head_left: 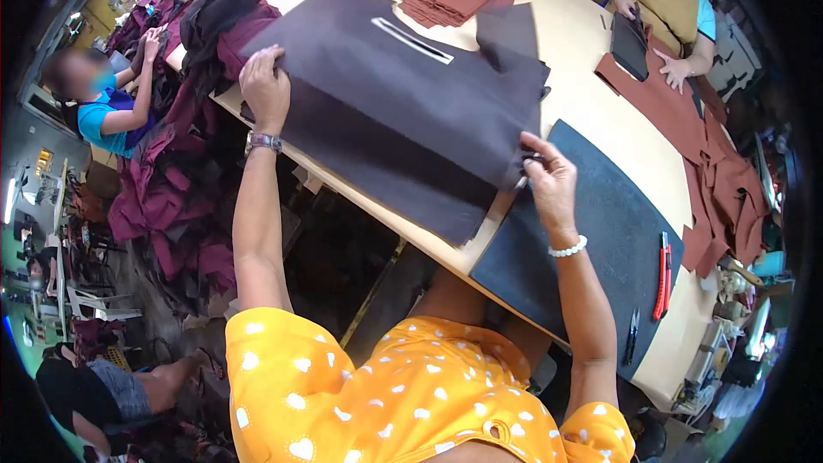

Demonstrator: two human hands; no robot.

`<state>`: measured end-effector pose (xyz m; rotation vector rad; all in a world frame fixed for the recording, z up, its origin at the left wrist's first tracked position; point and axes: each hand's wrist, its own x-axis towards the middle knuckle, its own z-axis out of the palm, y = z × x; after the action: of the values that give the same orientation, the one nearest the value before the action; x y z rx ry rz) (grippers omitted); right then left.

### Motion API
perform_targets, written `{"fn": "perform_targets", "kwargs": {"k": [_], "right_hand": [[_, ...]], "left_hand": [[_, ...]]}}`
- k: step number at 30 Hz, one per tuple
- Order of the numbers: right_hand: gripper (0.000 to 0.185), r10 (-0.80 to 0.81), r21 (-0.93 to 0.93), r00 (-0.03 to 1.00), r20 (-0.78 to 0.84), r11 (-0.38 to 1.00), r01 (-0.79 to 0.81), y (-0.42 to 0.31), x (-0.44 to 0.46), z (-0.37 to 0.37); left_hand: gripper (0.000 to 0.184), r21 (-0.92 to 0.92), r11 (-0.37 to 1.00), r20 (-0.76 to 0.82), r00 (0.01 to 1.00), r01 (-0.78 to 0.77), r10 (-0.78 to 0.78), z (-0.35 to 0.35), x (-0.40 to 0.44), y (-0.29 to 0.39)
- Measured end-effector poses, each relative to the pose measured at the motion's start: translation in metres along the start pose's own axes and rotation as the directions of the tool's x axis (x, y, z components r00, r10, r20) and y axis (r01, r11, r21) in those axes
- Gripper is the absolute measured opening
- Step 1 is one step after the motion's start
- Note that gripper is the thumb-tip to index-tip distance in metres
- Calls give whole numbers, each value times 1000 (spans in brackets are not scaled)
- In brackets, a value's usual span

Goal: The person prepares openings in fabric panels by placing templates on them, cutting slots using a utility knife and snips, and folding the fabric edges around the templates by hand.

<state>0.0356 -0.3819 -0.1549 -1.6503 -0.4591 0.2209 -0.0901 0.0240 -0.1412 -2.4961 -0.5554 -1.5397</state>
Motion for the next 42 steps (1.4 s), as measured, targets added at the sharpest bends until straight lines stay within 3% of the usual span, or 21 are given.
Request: {"fn": "perform_targets", "kwargs": {"k": [5, 8, 12, 17, 19, 23, 27, 34, 35, 39, 42], "right_hand": [[20, 135, -10, 988, 81, 991, -135, -2, -20, 15], [17, 42, 19, 996, 80, 999, -44, 6, -28, 23], [20, -40, -119, 995, 96, 992, 51, 7, -35, 29], [40, -198, -324, 963, 182, 913, 249, 6, -29, 29], [48, -214, -360, 965, 155, 897, 256, 8, -19, 32], [60, -75, -340, 986, 148, 933, 122, -19, -23, 35], [59, -110, -424, 971, 214, 885, 194, 7, -37, 41], [53, -31, -445, 963, 268, 883, 152, -7, -41, 46], [52, -72, -452, 961, 268, 871, 192, -5, -41, 47], [49, -214, -484, 940, 265, 814, 321, 9, -40, 48], [48, -232, -487, 936, 265, 806, 337, 8, -39, 48]], "left_hand": [[29, 37, 994, 113, 988, 102, -105, 1, -47, -21], [28, 50, 987, 144, 977, 150, -156, -3, -68, -28], [25, 74, 980, 149, 969, 187, -196, -9, -83, -30], [27, 70, 970, 168, 956, 233, -241, -2, -96, -37], [27, 70, 975, 182, 958, 213, -222, 0, -92, -39], [29, 62, 977, 166, 963, 206, -214, -10, -77, -38], [29, 75, 981, 268, 943, 181, -195, -11, -86, -46], [27, 86, 984, 348, 921, 156, -176, -16, -88, -58], [27, 86, 985, 379, 910, 149, -171, -18, -86, -58], [33, 129, 961, 667, 696, 246, -267, -32, -63, -52], [31, 23, 993, 631, 769, 113, -102, -19, -46, -47]]}}
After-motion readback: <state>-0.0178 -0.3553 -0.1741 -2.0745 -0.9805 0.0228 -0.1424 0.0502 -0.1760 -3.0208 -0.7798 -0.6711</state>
